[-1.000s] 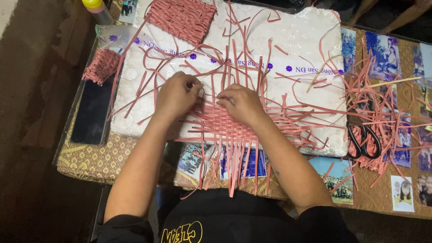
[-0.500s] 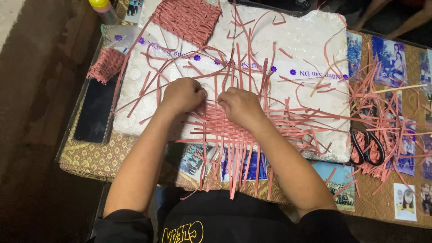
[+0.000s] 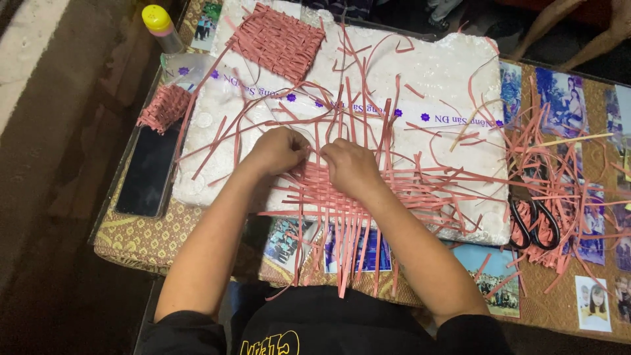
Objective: Weaving thin pink plastic strips together on a white foam base to create a patterned mat.
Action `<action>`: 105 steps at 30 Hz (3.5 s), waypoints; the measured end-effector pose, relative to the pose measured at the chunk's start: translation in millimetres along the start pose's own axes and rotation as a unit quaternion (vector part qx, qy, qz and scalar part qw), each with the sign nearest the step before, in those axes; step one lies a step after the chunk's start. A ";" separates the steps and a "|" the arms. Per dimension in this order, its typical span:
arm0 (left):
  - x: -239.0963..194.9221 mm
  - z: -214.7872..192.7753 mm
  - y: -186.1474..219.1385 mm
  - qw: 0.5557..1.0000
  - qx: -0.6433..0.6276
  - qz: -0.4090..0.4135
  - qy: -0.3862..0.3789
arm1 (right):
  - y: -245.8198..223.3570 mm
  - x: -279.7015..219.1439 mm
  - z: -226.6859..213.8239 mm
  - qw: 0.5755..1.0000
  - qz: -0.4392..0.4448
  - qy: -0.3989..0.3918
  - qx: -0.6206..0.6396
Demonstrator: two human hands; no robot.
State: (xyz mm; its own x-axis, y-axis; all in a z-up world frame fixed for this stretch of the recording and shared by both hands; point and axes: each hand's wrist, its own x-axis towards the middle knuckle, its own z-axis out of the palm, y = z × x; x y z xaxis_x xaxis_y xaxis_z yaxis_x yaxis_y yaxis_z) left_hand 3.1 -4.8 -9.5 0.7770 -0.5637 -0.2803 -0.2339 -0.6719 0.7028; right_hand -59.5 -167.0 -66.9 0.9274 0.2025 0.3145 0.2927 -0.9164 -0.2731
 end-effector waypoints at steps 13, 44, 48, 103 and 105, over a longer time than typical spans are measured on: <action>2.2 16.2 -31.7 0.983 -0.160 0.082 0.029 | -9.5 8.1 -15.5 0.984 0.120 -0.115 0.055; -8.6 24.2 -16.2 0.990 -0.116 0.040 0.067 | -19.5 7.9 -36.1 0.963 0.158 -0.160 0.148; -9.1 24.3 -19.4 0.984 -0.129 0.098 0.078 | -19.7 8.7 -35.5 0.966 0.153 -0.156 0.136; -27.5 -1.8 25.4 0.948 0.270 0.131 0.102 | -29.5 -7.0 -29.2 0.991 0.086 -0.077 0.070; -45.2 14.8 45.1 0.960 0.214 0.160 0.082 | -33.7 -8.9 -42.0 0.984 0.104 -0.037 0.140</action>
State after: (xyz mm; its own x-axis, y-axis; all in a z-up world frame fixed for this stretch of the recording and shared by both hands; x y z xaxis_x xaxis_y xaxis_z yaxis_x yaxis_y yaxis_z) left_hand -51.2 -16.8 25.1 0.6984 -0.7147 0.0378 -0.6679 -0.6319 0.3932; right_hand -87.4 -152.5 -22.3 0.9854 0.0555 0.1610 0.1384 -0.8122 -0.5668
